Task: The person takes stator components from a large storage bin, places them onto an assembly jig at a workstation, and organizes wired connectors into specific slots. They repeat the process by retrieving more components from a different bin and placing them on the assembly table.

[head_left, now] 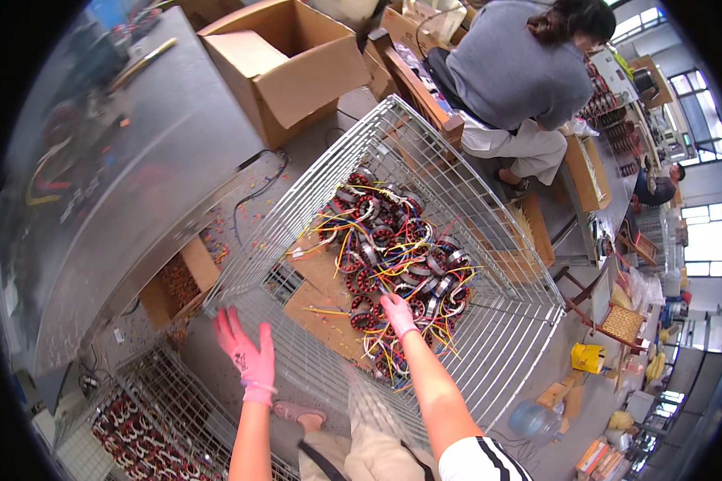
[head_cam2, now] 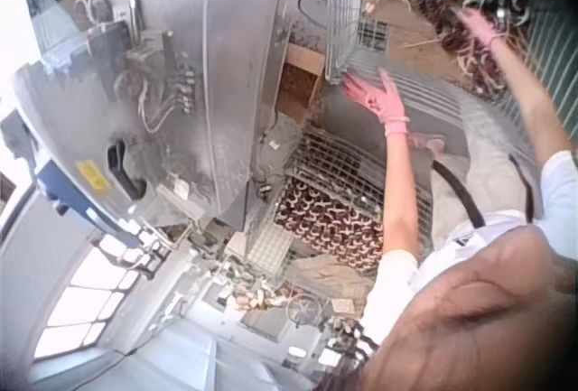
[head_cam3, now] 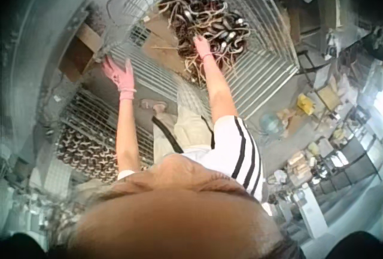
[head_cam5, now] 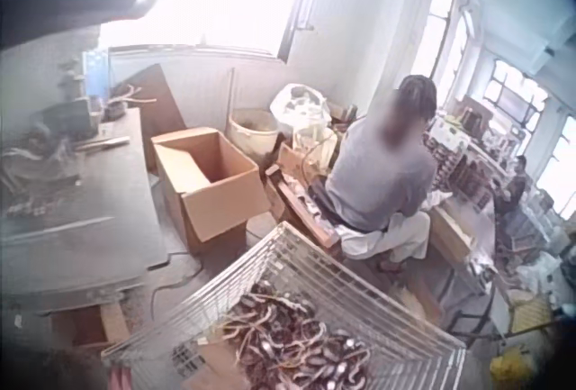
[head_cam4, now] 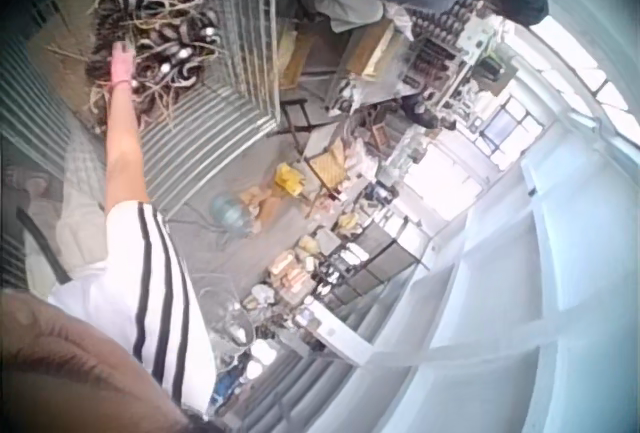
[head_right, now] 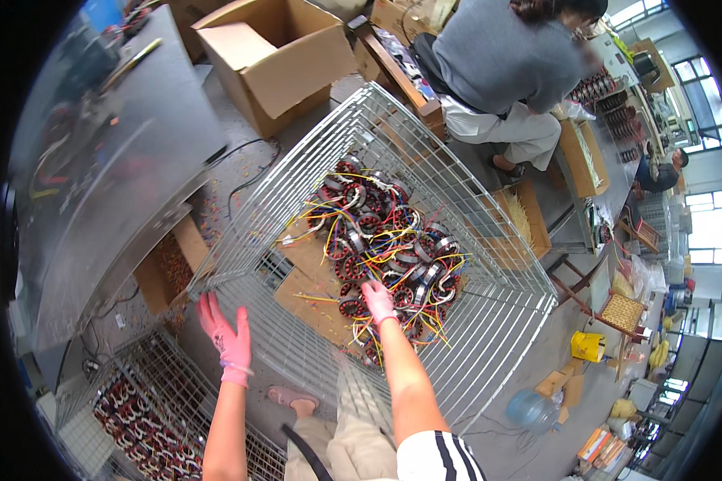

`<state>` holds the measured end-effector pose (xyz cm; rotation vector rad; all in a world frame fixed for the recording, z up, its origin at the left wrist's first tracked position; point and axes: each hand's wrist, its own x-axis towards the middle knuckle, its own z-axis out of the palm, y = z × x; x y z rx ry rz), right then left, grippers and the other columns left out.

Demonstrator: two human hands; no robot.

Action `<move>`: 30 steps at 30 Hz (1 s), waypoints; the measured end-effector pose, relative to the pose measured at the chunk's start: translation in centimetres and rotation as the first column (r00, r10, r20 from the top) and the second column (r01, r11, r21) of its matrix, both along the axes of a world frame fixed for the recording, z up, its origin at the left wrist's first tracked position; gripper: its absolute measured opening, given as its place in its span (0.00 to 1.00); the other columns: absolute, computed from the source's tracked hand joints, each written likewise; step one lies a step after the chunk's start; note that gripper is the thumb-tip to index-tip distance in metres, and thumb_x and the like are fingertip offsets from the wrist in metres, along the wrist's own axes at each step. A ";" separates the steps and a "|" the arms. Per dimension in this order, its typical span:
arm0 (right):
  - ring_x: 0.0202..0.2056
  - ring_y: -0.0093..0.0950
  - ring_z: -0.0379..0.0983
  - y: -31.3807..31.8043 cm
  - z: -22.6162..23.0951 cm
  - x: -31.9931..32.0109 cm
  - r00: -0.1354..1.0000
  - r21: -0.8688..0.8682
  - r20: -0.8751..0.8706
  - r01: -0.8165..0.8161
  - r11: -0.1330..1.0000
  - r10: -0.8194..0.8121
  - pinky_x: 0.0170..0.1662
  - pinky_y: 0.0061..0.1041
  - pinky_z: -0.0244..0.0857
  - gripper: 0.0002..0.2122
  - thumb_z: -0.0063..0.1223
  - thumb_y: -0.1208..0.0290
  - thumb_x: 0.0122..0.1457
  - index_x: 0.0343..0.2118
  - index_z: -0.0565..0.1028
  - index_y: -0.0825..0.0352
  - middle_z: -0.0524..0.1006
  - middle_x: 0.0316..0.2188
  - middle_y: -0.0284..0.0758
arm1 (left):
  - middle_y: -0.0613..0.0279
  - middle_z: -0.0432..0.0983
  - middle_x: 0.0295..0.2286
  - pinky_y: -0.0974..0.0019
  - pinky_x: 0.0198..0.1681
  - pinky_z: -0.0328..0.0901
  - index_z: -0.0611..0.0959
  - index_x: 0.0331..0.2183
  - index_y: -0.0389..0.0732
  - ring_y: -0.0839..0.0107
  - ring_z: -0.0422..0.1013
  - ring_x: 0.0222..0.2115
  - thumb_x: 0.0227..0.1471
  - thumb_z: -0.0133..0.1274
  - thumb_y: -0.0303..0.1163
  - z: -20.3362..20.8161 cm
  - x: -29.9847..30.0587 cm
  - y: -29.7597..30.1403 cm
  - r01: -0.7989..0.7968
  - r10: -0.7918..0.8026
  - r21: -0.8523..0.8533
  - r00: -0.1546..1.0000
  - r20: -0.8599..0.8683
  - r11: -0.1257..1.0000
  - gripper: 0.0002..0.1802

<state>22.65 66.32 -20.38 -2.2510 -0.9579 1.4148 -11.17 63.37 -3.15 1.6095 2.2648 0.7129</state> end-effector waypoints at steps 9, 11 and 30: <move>0.51 0.43 0.66 13.0 -12.8 -2.5 0.860 0.088 0.500 -0.163 0.983 0.098 0.55 0.38 0.61 0.37 0.67 0.53 0.40 0.51 0.64 0.68 0.68 0.49 0.45 | 0.48 0.54 0.58 0.37 0.61 0.41 0.64 0.58 0.37 0.38 0.41 0.61 0.58 0.47 0.45 -1.4 1.9 1.5 -0.035 -0.011 -0.182 0.969 -0.246 0.983 0.32; 0.42 0.41 0.72 14.2 -13.8 -3.3 0.758 0.005 0.622 -0.256 0.967 0.197 0.44 0.35 0.69 0.33 0.70 0.56 0.38 0.44 0.63 0.67 0.67 0.42 0.42 | 0.49 0.55 0.59 0.40 0.62 0.39 0.64 0.58 0.37 0.40 0.41 0.62 0.59 0.46 0.42 -1.6 1.7 1.7 -0.013 -0.032 -0.166 0.963 -0.267 0.986 0.30; 0.46 0.31 0.71 -5.8 30.3 -14.8 0.757 0.474 -0.578 0.007 0.880 0.305 0.51 0.31 0.65 0.26 0.49 0.88 0.47 0.51 0.66 0.65 0.72 0.47 0.35 | 0.56 0.79 0.35 0.64 0.37 0.72 0.79 0.42 0.36 0.63 0.76 0.34 0.58 0.40 0.59 12.8 -2.4 -8.9 0.361 0.359 -0.364 0.083 0.930 0.859 0.33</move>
